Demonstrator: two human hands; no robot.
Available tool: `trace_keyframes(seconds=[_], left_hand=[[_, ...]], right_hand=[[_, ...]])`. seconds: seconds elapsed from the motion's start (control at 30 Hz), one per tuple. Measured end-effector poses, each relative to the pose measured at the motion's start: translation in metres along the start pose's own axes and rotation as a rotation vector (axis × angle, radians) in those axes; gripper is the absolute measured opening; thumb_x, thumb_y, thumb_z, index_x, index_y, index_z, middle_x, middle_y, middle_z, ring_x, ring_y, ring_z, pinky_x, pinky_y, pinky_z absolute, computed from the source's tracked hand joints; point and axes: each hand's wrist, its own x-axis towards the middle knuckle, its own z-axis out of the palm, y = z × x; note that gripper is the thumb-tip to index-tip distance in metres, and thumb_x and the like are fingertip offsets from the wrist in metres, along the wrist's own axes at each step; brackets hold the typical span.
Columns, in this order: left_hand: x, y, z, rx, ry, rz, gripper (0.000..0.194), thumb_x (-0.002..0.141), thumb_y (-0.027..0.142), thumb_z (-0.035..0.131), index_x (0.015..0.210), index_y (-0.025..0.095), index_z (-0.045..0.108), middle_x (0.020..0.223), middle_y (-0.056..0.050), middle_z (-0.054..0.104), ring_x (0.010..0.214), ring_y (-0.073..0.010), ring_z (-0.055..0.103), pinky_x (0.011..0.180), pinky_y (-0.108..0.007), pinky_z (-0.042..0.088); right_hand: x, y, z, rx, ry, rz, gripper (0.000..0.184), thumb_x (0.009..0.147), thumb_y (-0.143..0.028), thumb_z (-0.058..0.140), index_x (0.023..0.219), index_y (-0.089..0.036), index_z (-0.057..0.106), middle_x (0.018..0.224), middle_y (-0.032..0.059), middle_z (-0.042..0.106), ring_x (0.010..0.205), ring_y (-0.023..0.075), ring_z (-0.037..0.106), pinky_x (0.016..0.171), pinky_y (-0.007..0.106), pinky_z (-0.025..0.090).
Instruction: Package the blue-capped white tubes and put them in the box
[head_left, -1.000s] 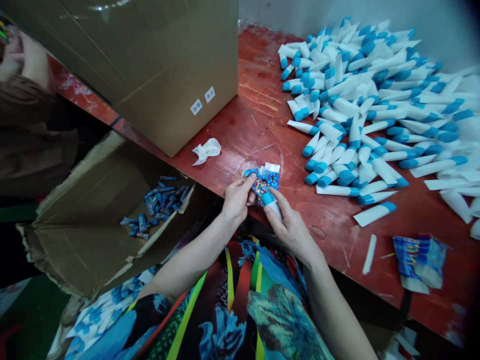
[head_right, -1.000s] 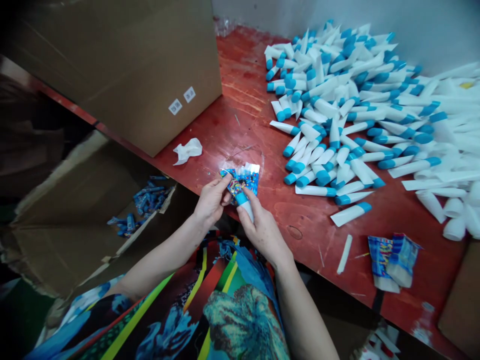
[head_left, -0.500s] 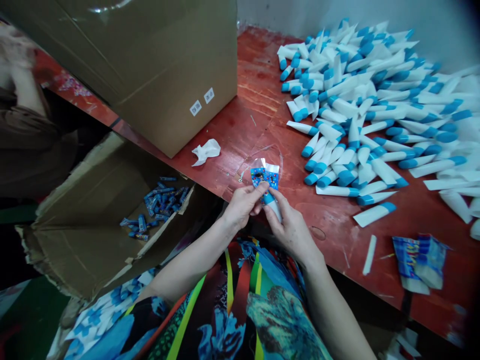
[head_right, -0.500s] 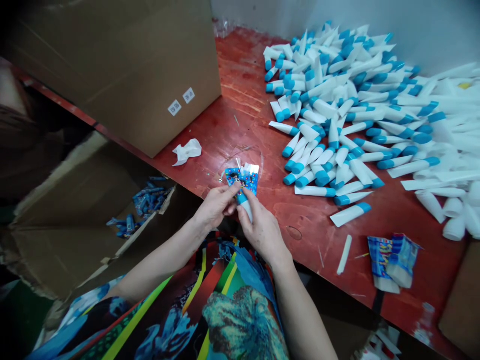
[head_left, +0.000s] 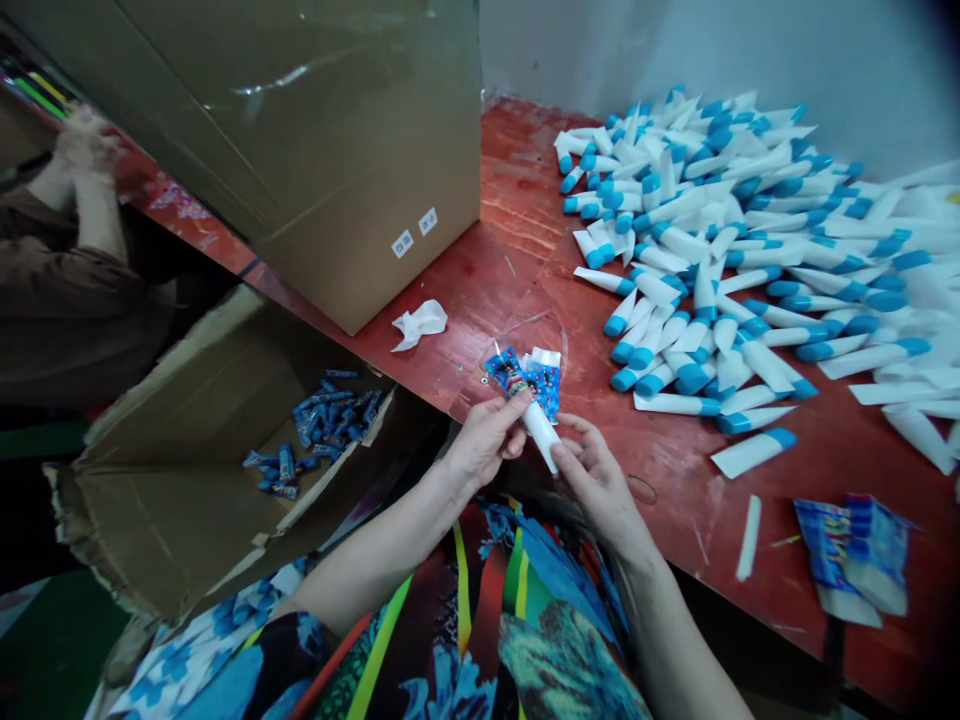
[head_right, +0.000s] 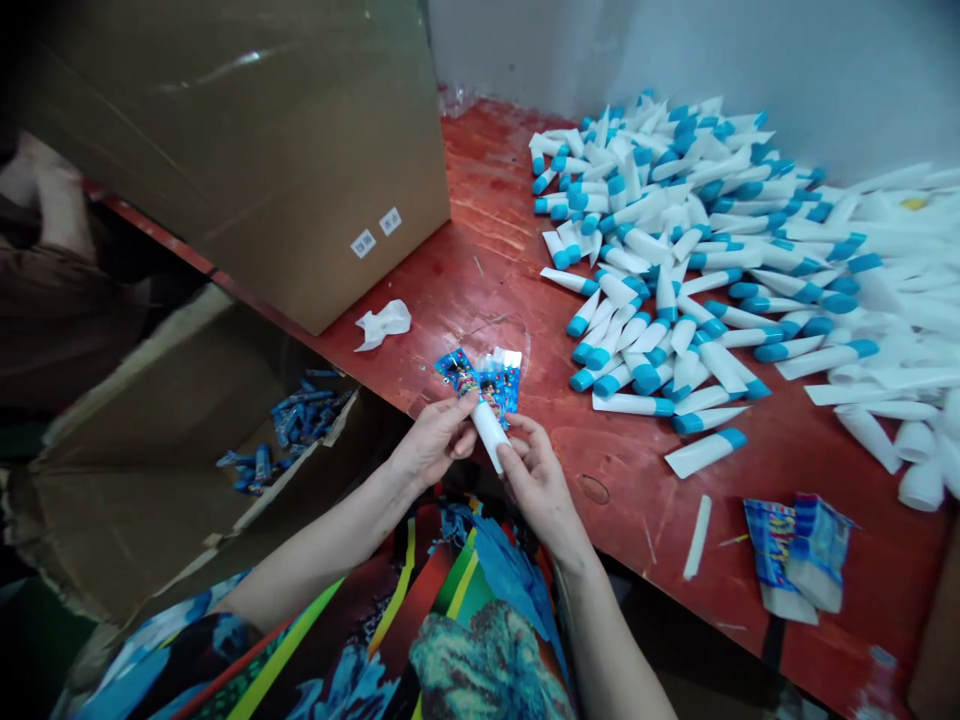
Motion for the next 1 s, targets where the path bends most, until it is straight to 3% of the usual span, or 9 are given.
trace_keyframes(seconds=[0.17,0.27,0.4,0.5,0.57,0.63,0.77,0.87,1.0], left_hand=[[-0.012,-0.016,0.006,0.059,-0.063,-0.041,0.053,0.077,0.064,0.081,0.07,0.016,0.06,0.043,0.004,0.045,0.037,-0.0053,0.035,0.044,-0.026,0.015],[-0.011,-0.015,0.004,0.077,-0.057,-0.04,0.051,0.076,0.063,0.082,0.072,0.016,0.062,0.045,0.004,0.046,0.037,-0.0055,0.037,0.043,-0.026,0.016],[0.002,0.002,-0.006,0.008,-0.009,0.034,0.051,0.076,0.062,0.083,0.079,0.015,0.064,0.049,0.005,0.048,0.037,-0.004,0.033,0.041,-0.024,0.017],[0.006,0.009,-0.008,-0.053,-0.036,0.018,0.048,0.078,0.059,0.083,0.078,0.016,0.062,0.043,0.008,0.041,0.036,-0.0043,0.03,0.041,-0.023,0.02],[0.004,0.007,-0.007,-0.073,-0.053,-0.003,0.046,0.08,0.057,0.082,0.079,0.016,0.062,0.042,0.008,0.04,0.037,-0.005,0.03,0.042,-0.023,0.022],[0.001,0.002,-0.006,-0.084,-0.066,-0.016,0.045,0.081,0.056,0.082,0.081,0.015,0.063,0.043,0.008,0.041,0.037,-0.0054,0.031,0.043,-0.023,0.024],[-0.001,-0.008,-0.005,-0.072,-0.078,-0.037,0.049,0.078,0.06,0.083,0.078,0.016,0.062,0.044,0.007,0.043,0.037,-0.0057,0.032,0.042,-0.023,0.025],[0.0,-0.011,-0.008,-0.084,-0.073,-0.04,0.049,0.077,0.061,0.082,0.077,0.016,0.062,0.044,0.007,0.043,0.037,-0.0058,0.034,0.042,-0.023,0.026],[-0.001,-0.012,-0.013,-0.091,-0.056,-0.035,0.049,0.077,0.059,0.083,0.083,0.015,0.064,0.046,0.007,0.045,0.036,-0.0044,0.032,0.042,-0.023,0.025]], right_hand=[[0.011,-0.004,0.013,0.044,0.094,-0.109,0.058,0.089,-0.061,0.068,0.131,-0.028,0.046,0.068,-0.007,0.057,0.053,0.0128,0.051,0.05,0.025,0.04],[0.016,0.0,0.02,0.024,0.105,-0.14,0.053,0.092,-0.061,0.065,0.13,-0.027,0.05,0.068,-0.0061,0.057,0.056,0.0143,0.055,0.052,0.026,0.044],[0.008,0.004,0.016,0.025,-0.019,-0.089,0.053,0.094,-0.054,0.067,0.138,-0.027,0.056,0.085,0.0004,0.068,0.065,0.0165,0.062,0.055,0.03,0.052],[0.001,0.005,0.009,0.069,-0.151,-0.058,0.064,0.089,-0.047,0.075,0.147,-0.029,0.054,0.098,0.0027,0.073,0.078,0.0188,0.07,0.072,0.036,0.062],[0.001,0.007,0.006,0.095,-0.14,-0.042,0.063,0.086,-0.046,0.079,0.142,-0.028,0.058,0.098,0.0029,0.075,0.084,0.0211,0.073,0.081,0.041,0.064],[0.005,0.012,0.006,0.111,-0.082,-0.022,0.06,0.08,-0.049,0.084,0.132,-0.028,0.062,0.093,0.0021,0.076,0.084,0.0235,0.075,0.078,0.043,0.065],[0.014,0.02,0.008,0.094,-0.01,-0.009,0.055,0.071,-0.055,0.089,0.11,-0.028,0.062,0.079,0.0002,0.074,0.072,0.0249,0.075,0.055,0.036,0.06],[0.017,0.02,0.01,0.056,-0.015,-0.017,0.054,0.07,-0.059,0.087,0.105,-0.029,0.059,0.072,-0.0002,0.072,0.067,0.0248,0.073,0.044,0.032,0.052],[0.018,0.018,0.013,0.053,-0.017,-0.011,0.051,0.07,-0.056,0.087,0.102,-0.029,0.058,0.071,-0.0005,0.071,0.064,0.0231,0.071,0.042,0.029,0.047]])
